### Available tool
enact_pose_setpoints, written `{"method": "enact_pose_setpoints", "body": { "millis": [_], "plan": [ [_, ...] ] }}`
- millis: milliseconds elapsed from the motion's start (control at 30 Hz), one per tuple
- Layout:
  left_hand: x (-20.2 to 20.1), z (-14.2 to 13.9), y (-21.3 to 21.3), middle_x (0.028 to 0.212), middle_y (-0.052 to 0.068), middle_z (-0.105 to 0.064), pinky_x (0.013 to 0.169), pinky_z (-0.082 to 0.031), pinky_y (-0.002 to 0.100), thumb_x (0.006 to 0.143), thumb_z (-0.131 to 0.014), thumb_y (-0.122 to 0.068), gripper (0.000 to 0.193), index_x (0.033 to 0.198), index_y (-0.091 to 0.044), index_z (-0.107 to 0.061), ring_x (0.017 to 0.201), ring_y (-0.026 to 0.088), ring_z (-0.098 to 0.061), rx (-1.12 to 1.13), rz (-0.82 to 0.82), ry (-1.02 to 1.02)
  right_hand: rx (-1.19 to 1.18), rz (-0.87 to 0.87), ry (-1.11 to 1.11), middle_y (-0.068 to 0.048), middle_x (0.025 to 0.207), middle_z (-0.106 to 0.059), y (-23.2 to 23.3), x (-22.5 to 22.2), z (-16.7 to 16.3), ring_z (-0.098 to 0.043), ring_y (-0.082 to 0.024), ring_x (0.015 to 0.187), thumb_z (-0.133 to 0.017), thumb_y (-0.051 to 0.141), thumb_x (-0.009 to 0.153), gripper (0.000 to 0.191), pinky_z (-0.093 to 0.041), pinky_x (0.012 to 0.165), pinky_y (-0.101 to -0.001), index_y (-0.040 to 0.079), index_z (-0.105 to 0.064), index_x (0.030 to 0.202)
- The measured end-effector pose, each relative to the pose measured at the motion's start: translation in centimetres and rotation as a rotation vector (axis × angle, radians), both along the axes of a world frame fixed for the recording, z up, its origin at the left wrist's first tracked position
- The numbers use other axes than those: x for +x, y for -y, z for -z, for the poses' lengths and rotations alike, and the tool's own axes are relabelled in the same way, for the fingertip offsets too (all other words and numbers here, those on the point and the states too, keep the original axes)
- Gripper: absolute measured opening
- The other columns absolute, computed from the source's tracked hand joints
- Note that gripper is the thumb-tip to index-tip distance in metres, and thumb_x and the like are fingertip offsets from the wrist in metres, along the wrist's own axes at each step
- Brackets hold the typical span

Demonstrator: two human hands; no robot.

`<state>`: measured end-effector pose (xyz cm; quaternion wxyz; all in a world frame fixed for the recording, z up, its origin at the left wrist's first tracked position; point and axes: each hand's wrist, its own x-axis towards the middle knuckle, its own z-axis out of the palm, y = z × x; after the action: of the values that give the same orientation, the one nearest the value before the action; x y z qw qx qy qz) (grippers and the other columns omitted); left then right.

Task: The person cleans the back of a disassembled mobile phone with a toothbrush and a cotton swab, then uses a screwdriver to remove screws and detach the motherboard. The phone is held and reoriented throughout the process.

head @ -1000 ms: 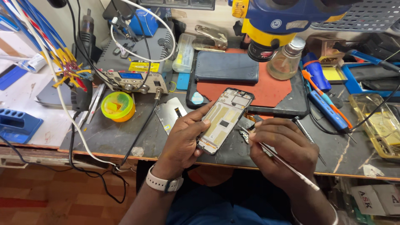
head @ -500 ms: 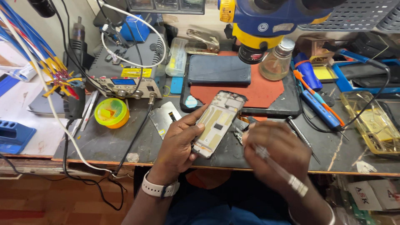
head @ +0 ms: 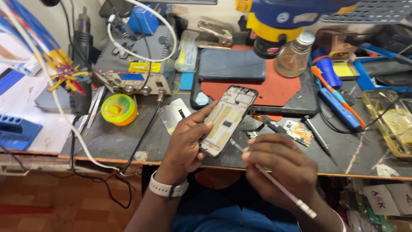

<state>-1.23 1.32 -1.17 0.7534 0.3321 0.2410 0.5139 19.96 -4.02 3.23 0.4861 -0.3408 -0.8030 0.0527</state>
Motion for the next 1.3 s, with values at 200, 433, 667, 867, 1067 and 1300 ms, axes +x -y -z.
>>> {"method": "enact_pose_setpoints", "body": {
  "millis": [200, 433, 667, 867, 1067, 1300],
  "plan": [
    [0.1, 0.4, -0.2, 0.108, 0.013, -0.074, 0.036, -0.039, 0.015, 0.100, -0.053, -0.007, 0.057, 0.156, 0.004, -0.046, 0.058, 0.002, -0.064, 0.014, -0.005, 0.036, 0.065, -0.090, 0.017, -0.006, 0.087, -0.074, 1.0, -1.2, -0.6, -0.075, -0.024, 0.093, -0.079, -0.002, 0.073, 0.021, -0.060, 0.085, -0.0320, 0.004, -0.070, 0.091],
    [0.0, 0.4, -0.1, 0.108, 0.012, -0.074, 0.037, -0.040, 0.015, 0.100, -0.052, -0.006, 0.057, 0.155, 0.004, -0.045, 0.059, 0.003, -0.064, 0.014, -0.020, 0.041, 0.058, -0.112, 0.060, -0.007, 0.087, -0.073, 1.2, -1.5, -0.9, -0.074, -0.024, 0.094, -0.078, -0.003, 0.073, 0.019, -0.059, 0.084, -0.0334, 0.004, -0.070, 0.089],
    [0.3, 0.5, 0.0, 0.106, 0.010, -0.073, 0.037, -0.039, 0.015, 0.103, -0.051, -0.007, 0.056, 0.157, 0.005, -0.043, 0.057, 0.001, -0.061, 0.039, -0.028, 0.010, 0.011, -0.091, 0.080, -0.005, 0.089, -0.074, 1.4, -1.7, -0.1, -0.075, -0.024, 0.095, -0.080, -0.001, 0.073, 0.021, -0.059, 0.084, -0.0314, 0.006, -0.071, 0.090],
    [-0.1, 0.6, 0.2, 0.110, 0.009, -0.073, 0.035, -0.038, 0.014, 0.102, -0.049, -0.010, 0.058, 0.159, 0.000, -0.039, 0.059, 0.001, -0.062, 0.056, -0.042, 0.022, -0.225, -0.020, -0.222, -0.008, 0.100, -0.074, 0.4, 1.0, 1.5, -0.074, -0.018, 0.104, -0.074, 0.000, 0.087, 0.015, -0.060, 0.092, -0.0292, 0.003, -0.069, 0.101],
    [1.2, 2.0, 0.3, 0.115, 0.012, -0.069, 0.056, -0.053, 0.021, 0.108, -0.045, -0.017, 0.050, 0.155, -0.001, -0.034, 0.079, 0.008, -0.068, 0.200, -0.231, -0.145, -0.523, 0.096, -0.469, -0.013, 0.106, -0.075, -0.8, 1.0, 4.7, -0.075, -0.015, 0.098, -0.064, 0.000, 0.097, 0.017, -0.059, 0.088, -0.0271, -0.002, -0.066, 0.113],
    [0.9, 2.2, 0.5, 0.132, 0.019, -0.065, 0.106, -0.051, 0.032, 0.108, -0.047, -0.008, 0.056, 0.157, -0.001, -0.021, 0.122, 0.019, -0.064, 0.334, -0.155, -0.110, -0.802, -0.092, -0.775, -0.015, 0.098, -0.072, -4.0, -0.9, 5.4, -0.069, -0.016, 0.080, -0.071, -0.002, 0.093, 0.018, -0.059, 0.074, -0.0288, -0.003, -0.062, 0.109]
  ]
}}
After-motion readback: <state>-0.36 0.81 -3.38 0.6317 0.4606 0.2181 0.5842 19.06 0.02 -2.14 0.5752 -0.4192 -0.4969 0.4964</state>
